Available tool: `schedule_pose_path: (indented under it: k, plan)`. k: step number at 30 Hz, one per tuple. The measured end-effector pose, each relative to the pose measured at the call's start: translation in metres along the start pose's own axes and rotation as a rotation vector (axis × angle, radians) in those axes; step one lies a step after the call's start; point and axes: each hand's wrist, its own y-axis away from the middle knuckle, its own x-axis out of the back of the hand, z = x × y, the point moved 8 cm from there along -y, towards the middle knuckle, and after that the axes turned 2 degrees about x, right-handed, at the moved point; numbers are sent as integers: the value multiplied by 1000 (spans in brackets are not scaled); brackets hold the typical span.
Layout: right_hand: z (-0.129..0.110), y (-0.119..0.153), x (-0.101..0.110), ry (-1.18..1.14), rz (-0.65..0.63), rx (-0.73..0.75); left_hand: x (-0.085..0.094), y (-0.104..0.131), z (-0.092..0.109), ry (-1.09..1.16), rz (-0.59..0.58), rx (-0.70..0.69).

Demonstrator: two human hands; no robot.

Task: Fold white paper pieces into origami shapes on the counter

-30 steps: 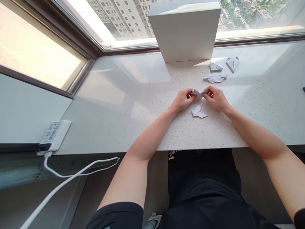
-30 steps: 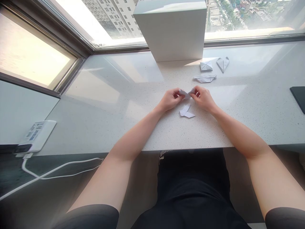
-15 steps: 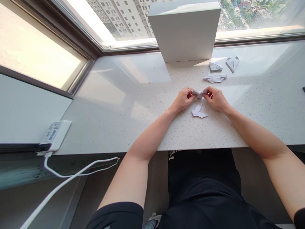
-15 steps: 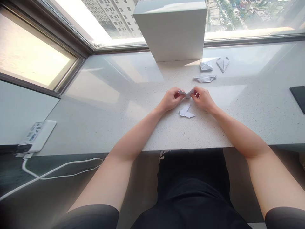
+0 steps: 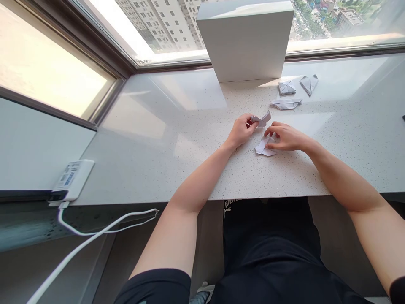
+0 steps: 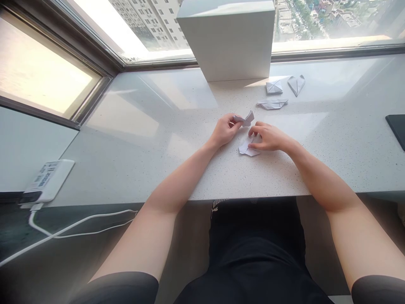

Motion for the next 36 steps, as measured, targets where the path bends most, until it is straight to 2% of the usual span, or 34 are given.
schedule_pose_path:
  k: [4, 9, 18, 26, 32, 36]
  plan:
    - [-6, 2, -2, 2, -55, 42, 0, 0, 1, -7, -16, -3]
    - [-5, 3, -1, -40, -81, 12, 0, 0, 0, 10, -15, -6]
    - [-4, -1, 3, -189, -50, -43, -2, -1, -3, 16, -13, -7]
    - [-17, 0, 3, -279, -57, -38, -3, -1, -4, 9, -19, -9]
    - [-16, -4, 0, -347, 47, -36, -1, 0, -1, 14, -18, -13]
    - [-20, -2, 17, -317, 241, 32, -2, -1, -2, 24, -33, -17]
